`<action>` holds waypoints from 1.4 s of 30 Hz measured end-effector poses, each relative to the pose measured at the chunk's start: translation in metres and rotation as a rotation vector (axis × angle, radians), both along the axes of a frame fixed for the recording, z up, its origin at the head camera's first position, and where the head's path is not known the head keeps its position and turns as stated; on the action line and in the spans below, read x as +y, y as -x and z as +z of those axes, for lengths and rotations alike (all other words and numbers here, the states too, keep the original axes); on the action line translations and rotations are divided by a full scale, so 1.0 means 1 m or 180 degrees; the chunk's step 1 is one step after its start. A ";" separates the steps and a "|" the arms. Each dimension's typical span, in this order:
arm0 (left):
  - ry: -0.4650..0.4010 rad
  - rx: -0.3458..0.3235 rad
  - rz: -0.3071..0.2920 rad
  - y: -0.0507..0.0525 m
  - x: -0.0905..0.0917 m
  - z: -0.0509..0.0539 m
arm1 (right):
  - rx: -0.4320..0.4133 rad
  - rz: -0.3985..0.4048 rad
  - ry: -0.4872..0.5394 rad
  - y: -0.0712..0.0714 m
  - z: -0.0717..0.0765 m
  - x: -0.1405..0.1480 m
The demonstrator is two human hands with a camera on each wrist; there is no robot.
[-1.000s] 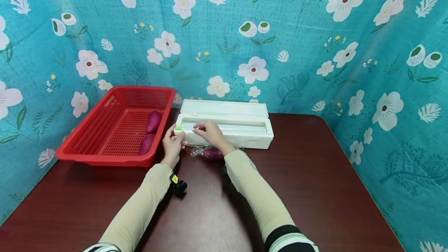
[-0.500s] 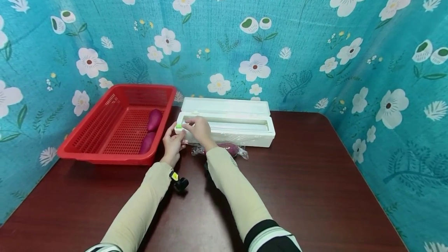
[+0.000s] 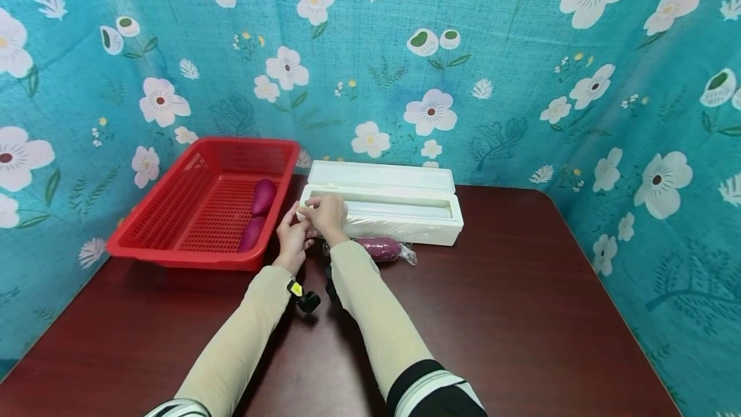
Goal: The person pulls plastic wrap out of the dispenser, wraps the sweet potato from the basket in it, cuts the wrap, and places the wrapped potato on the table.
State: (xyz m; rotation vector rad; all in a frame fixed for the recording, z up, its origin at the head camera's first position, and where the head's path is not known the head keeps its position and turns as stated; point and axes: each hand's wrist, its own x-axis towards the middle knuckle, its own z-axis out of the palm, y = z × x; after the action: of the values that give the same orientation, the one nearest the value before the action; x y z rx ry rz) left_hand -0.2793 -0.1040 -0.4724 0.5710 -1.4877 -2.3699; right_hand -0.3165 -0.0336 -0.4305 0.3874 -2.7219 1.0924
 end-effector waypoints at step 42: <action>0.0495 0.0226 0.0167 0.002 0.002 0.002 | 0.0038 0.0600 0.0152 0.012 -0.001 0.017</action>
State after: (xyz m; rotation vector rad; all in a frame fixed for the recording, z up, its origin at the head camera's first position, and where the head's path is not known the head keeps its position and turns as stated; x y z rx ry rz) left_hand -0.2813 -0.1023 -0.4702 0.4773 -1.5878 -2.1878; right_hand -0.3283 -0.0168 -0.4317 0.6517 -2.6868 1.1939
